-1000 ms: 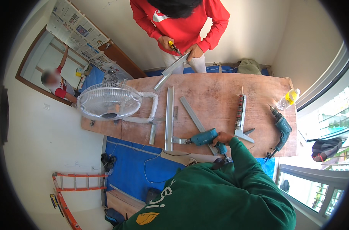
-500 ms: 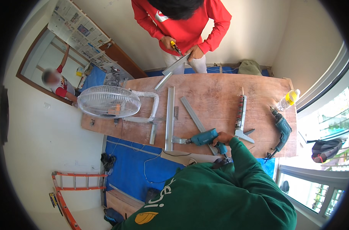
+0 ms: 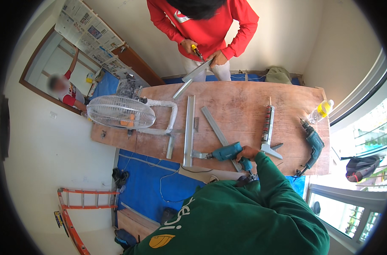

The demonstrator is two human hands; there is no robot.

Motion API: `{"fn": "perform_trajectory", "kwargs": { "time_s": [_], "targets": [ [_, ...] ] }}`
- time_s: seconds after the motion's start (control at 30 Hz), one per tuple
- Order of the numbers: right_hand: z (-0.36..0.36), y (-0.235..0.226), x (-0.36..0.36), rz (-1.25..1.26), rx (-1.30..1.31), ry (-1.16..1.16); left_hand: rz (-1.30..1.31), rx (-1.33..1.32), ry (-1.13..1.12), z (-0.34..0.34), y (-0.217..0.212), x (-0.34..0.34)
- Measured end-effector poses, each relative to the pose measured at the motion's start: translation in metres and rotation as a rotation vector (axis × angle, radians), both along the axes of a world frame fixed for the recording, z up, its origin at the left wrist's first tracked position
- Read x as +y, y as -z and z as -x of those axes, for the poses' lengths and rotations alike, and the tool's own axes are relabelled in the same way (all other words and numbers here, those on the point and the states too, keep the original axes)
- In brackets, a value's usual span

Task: The person assembles aluminum frame components on a workbench using a cordless drill and pliers. They repeatedly drill into metal pieces, cut or trim parts with pliers, and reposition components while a coworker works nearby.

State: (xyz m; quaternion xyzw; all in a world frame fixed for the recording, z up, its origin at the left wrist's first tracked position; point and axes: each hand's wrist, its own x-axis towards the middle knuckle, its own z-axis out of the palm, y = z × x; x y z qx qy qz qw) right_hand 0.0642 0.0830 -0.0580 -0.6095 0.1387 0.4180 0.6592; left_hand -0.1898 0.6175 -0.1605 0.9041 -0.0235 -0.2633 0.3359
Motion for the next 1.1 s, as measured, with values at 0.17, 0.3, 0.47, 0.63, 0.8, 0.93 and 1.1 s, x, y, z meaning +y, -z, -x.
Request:
{"fn": "perform_trajectory", "kwargs": {
  "time_s": [0.17, 0.3, 0.47, 0.63, 0.8, 0.93, 1.1],
  "targets": [
    [0.001, -0.007, -0.001, 0.021, 0.020, 0.027, -0.006, 0.022, -0.001, 0.000, 0.001, -0.003],
    [0.000, -0.005, 0.000, 0.036, -0.020, -0.006, -0.007, 0.020, -0.008, 0.000, 0.002, -0.003],
    [0.001, 0.000, 0.000, 0.019, -0.029, -0.005, -0.005, 0.014, -0.010, 0.002, 0.003, -0.003],
    [0.001, -0.007, 0.000, 0.043, 0.006, -0.005, -0.009, 0.016, -0.009, 0.002, 0.003, -0.005],
    [0.001, -0.011, 0.000, 0.017, 0.007, 0.000, -0.005, 0.012, -0.011, 0.003, 0.004, -0.005],
    [0.001, -0.007, 0.000, 0.029, 0.027, 0.009, -0.007, 0.011, -0.008, 0.003, 0.004, -0.005],
    [0.000, -0.003, -0.001, -0.005, -0.010, -0.011, -0.011, 0.016, -0.003, 0.002, 0.002, -0.004]
  ]
}}
